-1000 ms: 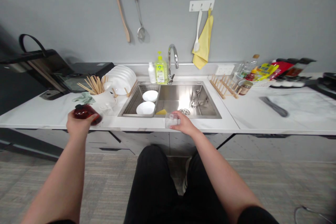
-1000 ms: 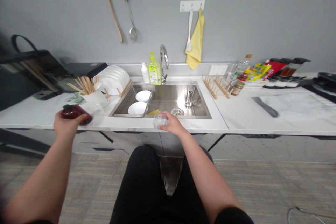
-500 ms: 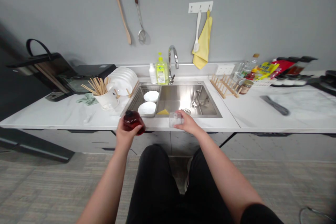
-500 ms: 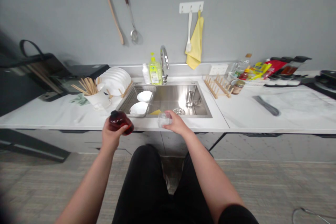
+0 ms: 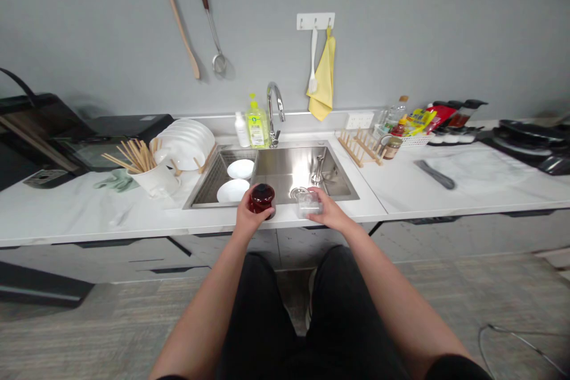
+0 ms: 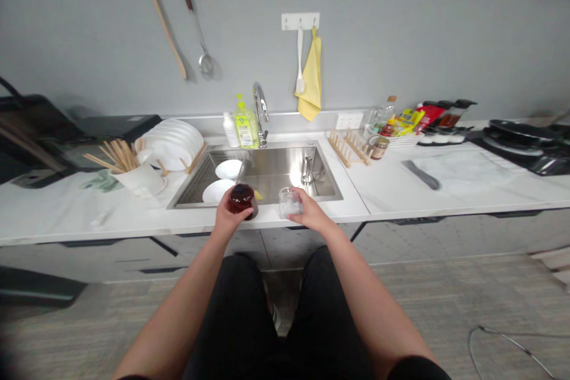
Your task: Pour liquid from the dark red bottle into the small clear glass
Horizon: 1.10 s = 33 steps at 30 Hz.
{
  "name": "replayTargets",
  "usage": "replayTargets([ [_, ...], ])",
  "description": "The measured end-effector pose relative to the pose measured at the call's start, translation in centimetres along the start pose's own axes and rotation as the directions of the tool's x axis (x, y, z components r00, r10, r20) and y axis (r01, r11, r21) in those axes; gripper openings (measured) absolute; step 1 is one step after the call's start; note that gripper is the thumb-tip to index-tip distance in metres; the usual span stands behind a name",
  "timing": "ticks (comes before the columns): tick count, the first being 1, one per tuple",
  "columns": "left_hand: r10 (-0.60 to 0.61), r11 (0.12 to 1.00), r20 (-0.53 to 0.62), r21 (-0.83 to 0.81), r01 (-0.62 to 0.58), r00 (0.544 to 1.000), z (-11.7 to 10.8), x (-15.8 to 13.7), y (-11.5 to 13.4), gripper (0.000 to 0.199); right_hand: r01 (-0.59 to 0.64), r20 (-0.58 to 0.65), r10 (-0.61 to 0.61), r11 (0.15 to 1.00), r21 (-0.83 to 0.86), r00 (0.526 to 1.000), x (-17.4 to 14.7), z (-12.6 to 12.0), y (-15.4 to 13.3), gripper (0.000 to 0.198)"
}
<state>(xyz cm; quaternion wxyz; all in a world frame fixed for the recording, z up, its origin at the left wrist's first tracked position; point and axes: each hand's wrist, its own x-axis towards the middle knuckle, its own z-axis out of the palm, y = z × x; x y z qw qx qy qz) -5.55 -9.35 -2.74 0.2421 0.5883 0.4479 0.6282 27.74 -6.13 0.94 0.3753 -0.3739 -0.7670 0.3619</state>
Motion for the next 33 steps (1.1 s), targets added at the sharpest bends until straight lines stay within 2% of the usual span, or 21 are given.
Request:
replayTargets([
  [2,-0.001,1.0,0.028,-0.004,0.001,1.0,-0.1,-0.1,0.0,0.099,0.017,0.022,-0.017,1.0,0.008,1.0,-0.1,-0.9,-0.1,0.101],
  [4,-0.025,0.999,0.057,-0.02,0.027,0.998,-0.2,-0.1,0.2,0.098,0.05,-0.018,-0.05,0.999,0.013,0.999,0.0,-2.0,-1.1,0.097],
  [7,-0.06,0.997,0.087,-0.038,0.064,0.994,-0.2,-0.1,0.6,0.096,0.122,-0.227,-0.139,0.989,-0.084,0.964,1.1,-3.2,-5.0,0.058],
  [8,-0.063,0.997,0.088,-0.04,0.067,0.994,-0.1,0.0,0.8,0.095,0.143,-0.252,-0.18,0.977,-0.16,0.951,1.8,-3.0,-6.9,0.047],
  [10,-0.055,0.997,0.085,-0.051,0.059,0.995,-0.1,0.0,1.0,0.096,0.188,-0.131,-0.23,0.943,-0.275,0.964,3.7,-1.6,-10.9,0.04],
  [13,-0.061,0.994,0.104,-0.084,0.07,0.993,0.0,0.1,1.1,0.097,0.234,0.025,-0.249,0.867,-0.439,0.968,7.5,2.9,-15.6,0.055],
  [16,-0.121,0.988,0.135,-0.079,0.132,0.983,0.0,0.1,1.2,0.091,0.198,0.052,-0.203,0.815,-0.545,0.978,11.3,7.8,-17.4,0.067],
  [19,-0.119,0.989,0.127,-0.073,0.129,0.985,0.1,0.0,1.6,0.089,0.16,0.079,-0.142,0.763,-0.627,0.987,13.4,10.3,-17.5,0.059],
  [22,-0.077,0.993,0.124,-0.081,0.087,0.989,0.2,0.0,2.1,0.087,0.164,0.144,-0.085,0.663,-0.731,0.986,13.5,10.2,-17.8,0.051],
  [26,-0.058,0.994,0.123,-0.089,0.07,0.991,0.2,0.1,2.2,0.084,0.231,0.294,0.055,0.49,-0.841,0.954,12.3,8.1,-19.4,0.055],
  [28,-0.067,0.992,0.135,-0.097,0.081,0.989,0.2,0.1,2.1,0.081,0.29,0.379,0.1,0.478,-0.829,0.92,11.9,6.9,-20.3,0.057],
  [30,-0.066,0.991,0.133,-0.108,0.081,0.989,0.2,0.2,1.9,0.085,0.347,0.465,0.12,0.513,-0.785,0.877,11.8,5.8,-20.9,0.054],
  [33,-0.06,0.99,0.112,-0.122,0.073,0.992,0.1,0.2,1.7,0.095,0.408,0.539,0.095,0.549,-0.73,0.837,12.0,4.8,-21.4,0.044],
])
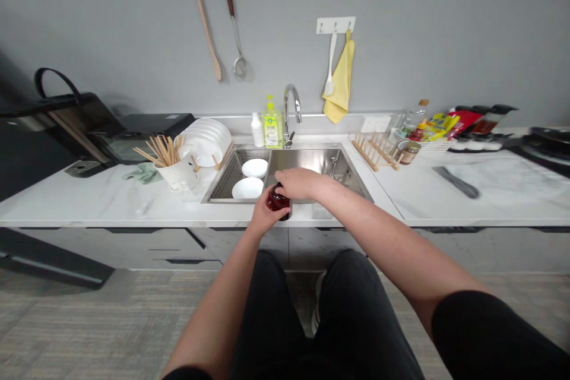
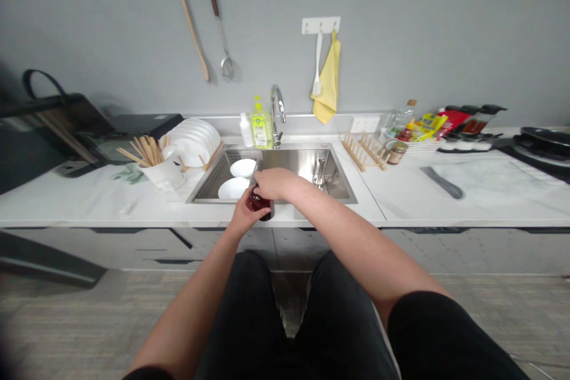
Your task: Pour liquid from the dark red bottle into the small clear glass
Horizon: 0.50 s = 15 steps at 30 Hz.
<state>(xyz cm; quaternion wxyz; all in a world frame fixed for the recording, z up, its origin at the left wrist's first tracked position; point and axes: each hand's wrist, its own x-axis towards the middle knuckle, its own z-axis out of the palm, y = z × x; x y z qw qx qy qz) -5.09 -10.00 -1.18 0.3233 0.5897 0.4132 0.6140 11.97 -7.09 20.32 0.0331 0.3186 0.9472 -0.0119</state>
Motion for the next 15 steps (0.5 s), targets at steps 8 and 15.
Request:
replayTargets([
  [8,-0.023,0.999,0.022,0.027,0.022,0.999,-0.1,-0.1,-0.1,0.085,-0.122,-0.071,0.115,0.988,-0.091,0.991,-0.3,-0.8,-1.6,0.05],
  [15,0.008,1.0,0.018,0.006,-0.008,1.0,0.0,0.0,-0.4,0.092,-0.059,-0.065,0.053,0.994,-0.093,0.996,-0.5,-1.0,-2.6,0.035],
])
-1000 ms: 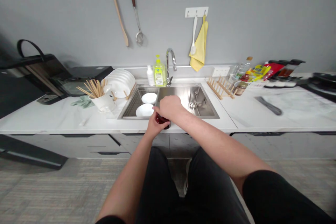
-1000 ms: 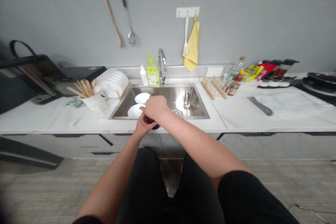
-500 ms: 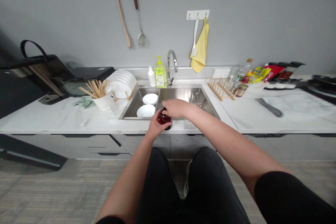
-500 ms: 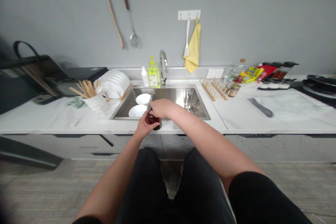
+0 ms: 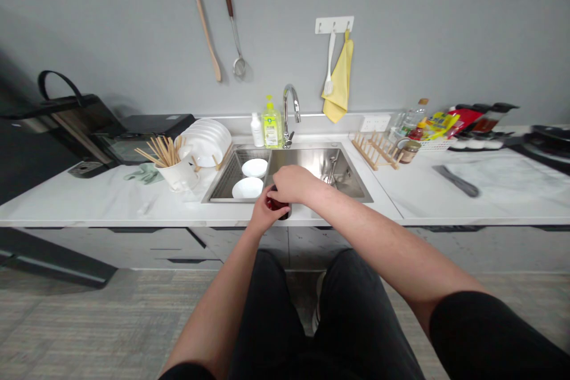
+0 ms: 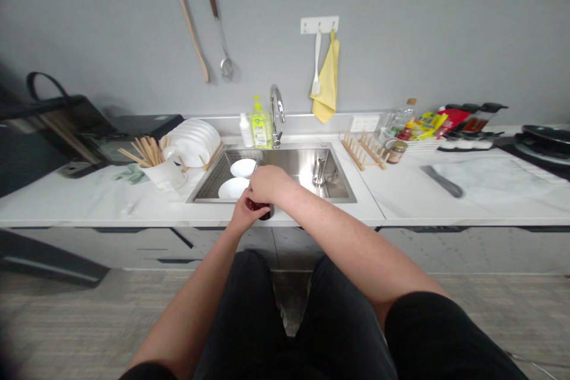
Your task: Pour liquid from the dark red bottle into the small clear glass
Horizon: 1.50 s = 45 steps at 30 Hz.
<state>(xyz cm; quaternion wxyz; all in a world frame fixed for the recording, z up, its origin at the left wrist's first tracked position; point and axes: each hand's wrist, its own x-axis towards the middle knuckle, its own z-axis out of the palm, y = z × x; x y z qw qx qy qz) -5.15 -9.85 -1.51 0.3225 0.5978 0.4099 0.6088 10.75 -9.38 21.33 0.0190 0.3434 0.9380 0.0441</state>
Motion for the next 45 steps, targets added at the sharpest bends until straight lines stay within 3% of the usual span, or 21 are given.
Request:
replayTargets([
  [3,-0.031,0.999,0.001,0.01,0.031,1.0,-0.1,0.0,-0.2,0.09,0.005,-0.015,-0.005,1.0,-0.018,1.0,0.5,0.6,-0.1,0.033],
  [7,0.0,1.0,-0.006,-0.02,0.0,1.0,0.0,0.2,-0.3,0.098,0.111,-0.014,-0.11,0.993,0.036,0.994,0.4,0.4,0.6,0.031],
  [13,-0.026,1.0,0.017,-0.007,0.026,1.0,0.0,0.1,-0.1,0.087,-0.033,-0.014,0.033,0.999,-0.011,0.999,0.5,-0.1,0.2,0.037],
  [20,-0.019,1.0,-0.001,-0.01,0.019,1.0,-0.2,0.2,-0.9,0.101,0.112,0.0,-0.112,0.994,0.02,0.994,0.5,0.3,1.2,0.03],
  [27,-0.015,1.0,-0.004,0.007,0.015,1.0,-0.1,0.1,-0.5,0.097,0.148,0.033,-0.151,0.986,0.076,0.988,0.6,-0.1,1.3,0.028],
  [33,-0.008,1.0,-0.011,0.011,0.008,1.0,0.0,0.2,0.1,0.093,0.161,-0.02,-0.159,0.984,0.083,0.987,1.0,0.2,1.7,0.029],
  [38,-0.029,1.0,0.0,-0.002,0.029,1.0,0.0,0.2,-0.2,0.097,0.21,-0.053,-0.204,0.964,0.16,0.978,1.0,0.6,3.1,0.029],
  [45,-0.021,1.0,-0.01,0.02,0.021,1.0,0.0,0.2,0.0,0.099,0.244,-0.188,-0.193,0.923,0.298,0.963,0.7,0.8,4.3,0.036],
])
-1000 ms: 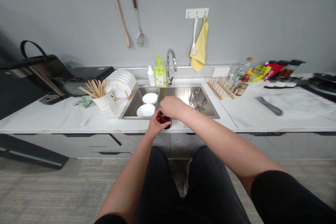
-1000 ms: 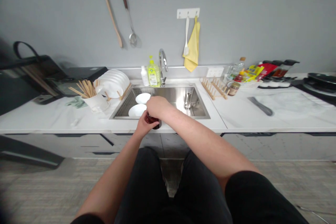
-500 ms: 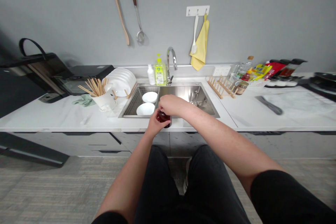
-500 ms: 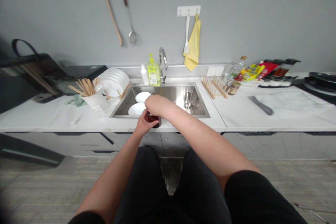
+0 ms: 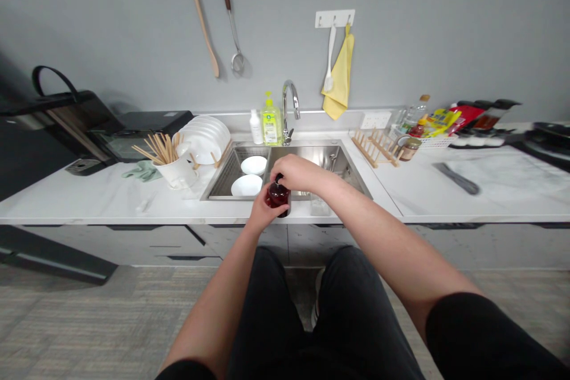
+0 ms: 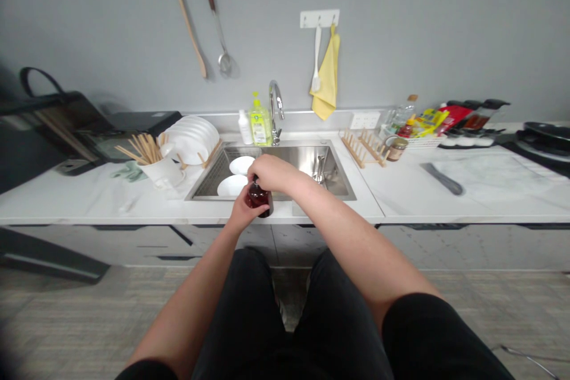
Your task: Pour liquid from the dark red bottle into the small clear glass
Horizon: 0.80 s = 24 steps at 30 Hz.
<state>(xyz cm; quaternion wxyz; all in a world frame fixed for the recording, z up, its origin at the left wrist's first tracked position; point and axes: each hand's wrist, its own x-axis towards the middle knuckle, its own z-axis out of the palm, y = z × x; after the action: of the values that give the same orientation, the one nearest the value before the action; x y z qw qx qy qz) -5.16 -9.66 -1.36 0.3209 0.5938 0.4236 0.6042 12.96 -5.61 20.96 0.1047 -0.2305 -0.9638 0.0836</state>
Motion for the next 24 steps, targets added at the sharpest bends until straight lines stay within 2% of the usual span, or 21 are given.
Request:
replayTargets([
  [3,-0.005,1.0,-0.004,0.022,0.005,1.0,0.0,-0.1,0.3,0.098,0.003,-0.163,0.02,0.99,0.138,0.986,-1.3,-0.1,0.6,0.033],
  [5,-0.008,0.999,-0.01,0.038,0.009,1.0,0.0,-0.2,0.5,0.097,-0.019,-0.323,0.122,0.952,0.305,0.938,-3.1,0.0,1.8,0.028],
  [6,-0.007,0.999,-0.013,0.045,0.007,1.0,0.0,-0.2,0.5,0.096,-0.027,-0.393,0.198,0.917,0.398,0.898,-4.3,0.2,2.7,0.025],
  [8,-0.003,0.998,-0.017,0.062,0.004,1.0,-0.1,-0.2,0.5,0.095,-0.072,-0.471,0.382,0.831,0.552,0.795,-7.6,0.7,5.3,0.025],
  [11,0.005,0.995,-0.026,0.098,-0.002,1.0,-0.2,-0.2,0.6,0.094,-0.179,-0.482,0.616,0.712,0.679,0.623,-14.3,2.2,10.5,0.037],
  [14,0.007,0.993,-0.031,0.117,-0.004,0.999,-0.2,-0.1,0.8,0.094,-0.369,-0.442,0.782,0.606,0.705,0.44,-22.2,4.8,15.6,0.047],
  [16,0.009,0.993,-0.03,0.119,-0.005,1.0,-0.2,0.0,1.0,0.094,-0.516,-0.449,0.847,0.531,0.672,0.286,-27.1,6.6,18.2,0.047],
  [17,0.01,0.993,-0.028,0.12,-0.007,1.0,-0.2,0.0,1.0,0.095,-0.572,-0.451,0.862,0.496,0.654,0.232,-29.2,7.4,19.2,0.045],
  [18,0.01,0.993,-0.025,0.121,-0.007,1.0,-0.2,0.0,1.1,0.094,-0.603,-0.451,0.867,0.479,0.638,0.211,-30.9,8.2,20.0,0.044],
  [20,0.004,0.993,-0.024,0.12,-0.001,1.0,-0.1,0.0,1.2,0.094,-0.634,-0.461,0.864,0.473,0.611,0.2,-33.6,9.4,21.1,0.046],
  [24,-0.017,0.993,-0.028,0.112,0.02,0.999,-0.1,0.0,1.0,0.092,-0.707,-0.5,0.841,0.481,0.519,0.205,-35.9,10.5,22.4,0.047],
])
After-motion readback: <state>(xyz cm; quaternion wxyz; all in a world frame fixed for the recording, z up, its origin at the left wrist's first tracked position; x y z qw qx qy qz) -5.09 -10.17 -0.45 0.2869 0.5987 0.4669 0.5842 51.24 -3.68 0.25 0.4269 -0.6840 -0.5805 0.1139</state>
